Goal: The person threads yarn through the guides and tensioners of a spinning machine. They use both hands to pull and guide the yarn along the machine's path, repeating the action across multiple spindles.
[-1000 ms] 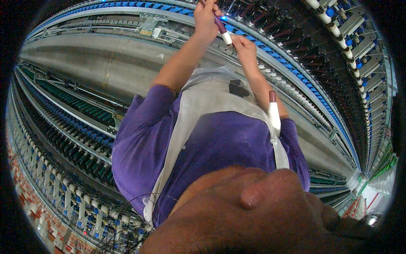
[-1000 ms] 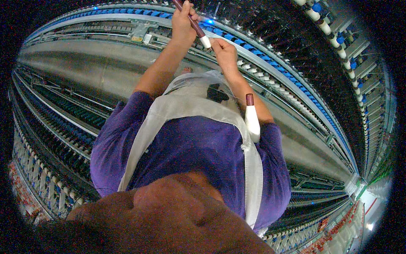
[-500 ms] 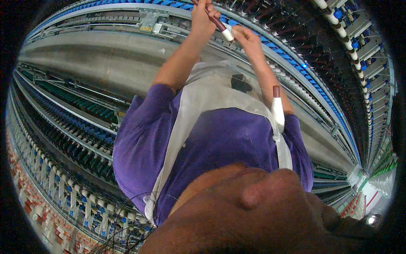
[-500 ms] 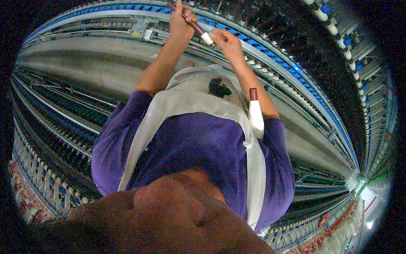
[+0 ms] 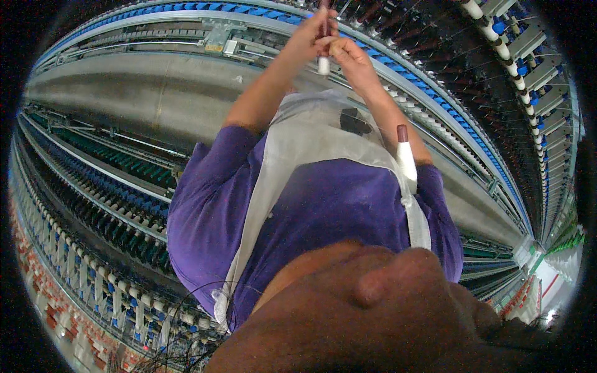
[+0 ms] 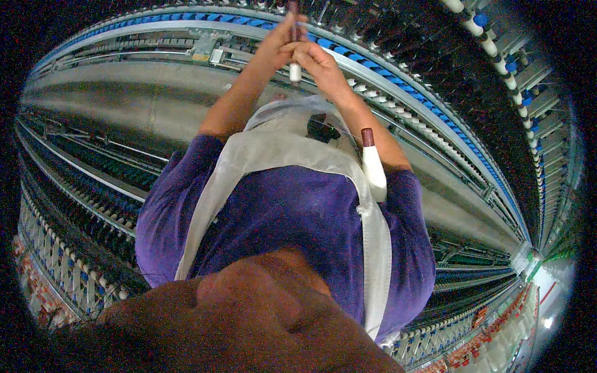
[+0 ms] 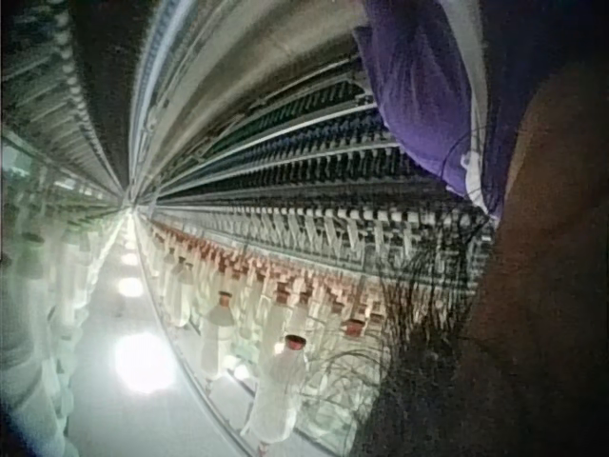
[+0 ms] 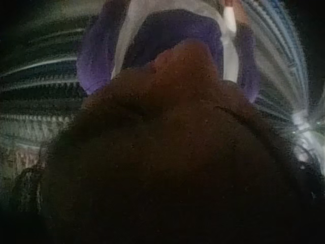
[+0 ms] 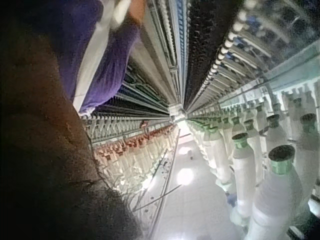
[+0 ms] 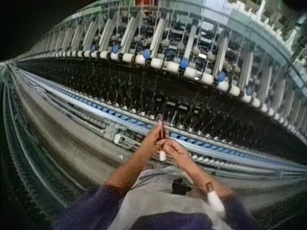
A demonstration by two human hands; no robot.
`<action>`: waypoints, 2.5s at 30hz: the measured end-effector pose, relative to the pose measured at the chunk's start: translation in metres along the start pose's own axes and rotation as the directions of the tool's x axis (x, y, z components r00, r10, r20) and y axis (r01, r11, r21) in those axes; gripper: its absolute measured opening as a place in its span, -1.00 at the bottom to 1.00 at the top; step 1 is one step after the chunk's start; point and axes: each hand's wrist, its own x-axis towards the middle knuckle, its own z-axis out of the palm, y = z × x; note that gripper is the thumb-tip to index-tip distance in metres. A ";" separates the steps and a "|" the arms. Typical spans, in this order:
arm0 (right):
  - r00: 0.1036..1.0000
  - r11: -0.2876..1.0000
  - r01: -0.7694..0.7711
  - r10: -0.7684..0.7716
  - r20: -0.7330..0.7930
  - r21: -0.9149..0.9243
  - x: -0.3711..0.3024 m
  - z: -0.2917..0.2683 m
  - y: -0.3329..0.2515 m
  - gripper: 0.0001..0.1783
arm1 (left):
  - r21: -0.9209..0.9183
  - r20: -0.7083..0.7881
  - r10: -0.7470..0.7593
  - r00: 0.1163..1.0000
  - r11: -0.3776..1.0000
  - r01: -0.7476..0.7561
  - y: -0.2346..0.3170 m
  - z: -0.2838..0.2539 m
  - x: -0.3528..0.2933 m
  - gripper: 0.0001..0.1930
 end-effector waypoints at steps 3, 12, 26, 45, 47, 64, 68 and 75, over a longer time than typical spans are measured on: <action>0.974 0.942 -0.135 0.183 -0.132 0.308 0.025 -0.004 -0.029 -0.83 | 0.241 0.308 -0.075 0.949 0.971 -0.001 -0.013 0.006 -0.021 -0.59; 0.937 0.365 -0.147 -0.245 -0.247 -0.920 0.029 -0.102 -0.082 -0.81 | 0.906 0.422 -0.192 0.886 0.047 -0.421 0.016 -0.083 -0.022 -0.54; 0.874 0.365 -0.484 0.164 -0.457 -0.795 0.087 -0.125 0.132 -0.40 | 0.869 -0.445 -0.032 0.895 0.224 0.440 0.226 -0.340 -0.079 -0.57; 0.683 -0.071 -0.729 -0.131 -0.718 -0.681 0.105 -0.149 0.194 -0.52 | 0.943 -0.333 0.488 0.807 0.150 0.299 0.178 -0.351 0.082 -0.59; 0.697 -0.059 -0.703 -0.250 -0.672 -0.708 0.113 -0.150 0.195 -0.54 | 0.952 -0.181 0.571 0.801 -0.104 0.289 0.174 -0.355 0.099 -0.56; 0.863 0.376 -0.488 0.072 -0.500 -0.788 0.060 -0.154 0.068 -0.50 | 0.996 -0.008 0.686 0.727 -0.062 0.069 0.169 -0.293 0.072 -0.68; 0.822 0.222 -0.550 -0.024 -0.569 -0.805 0.060 -0.167 0.127 -0.40 | 0.983 -0.013 0.590 0.807 -0.140 0.118 0.197 -0.307 0.068 -0.62; 0.656 0.097 -0.742 -0.101 -0.748 -0.664 0.101 -0.159 0.196 -0.49 | 0.926 0.011 0.652 0.758 -0.293 0.239 0.185 -0.327 0.106 -0.58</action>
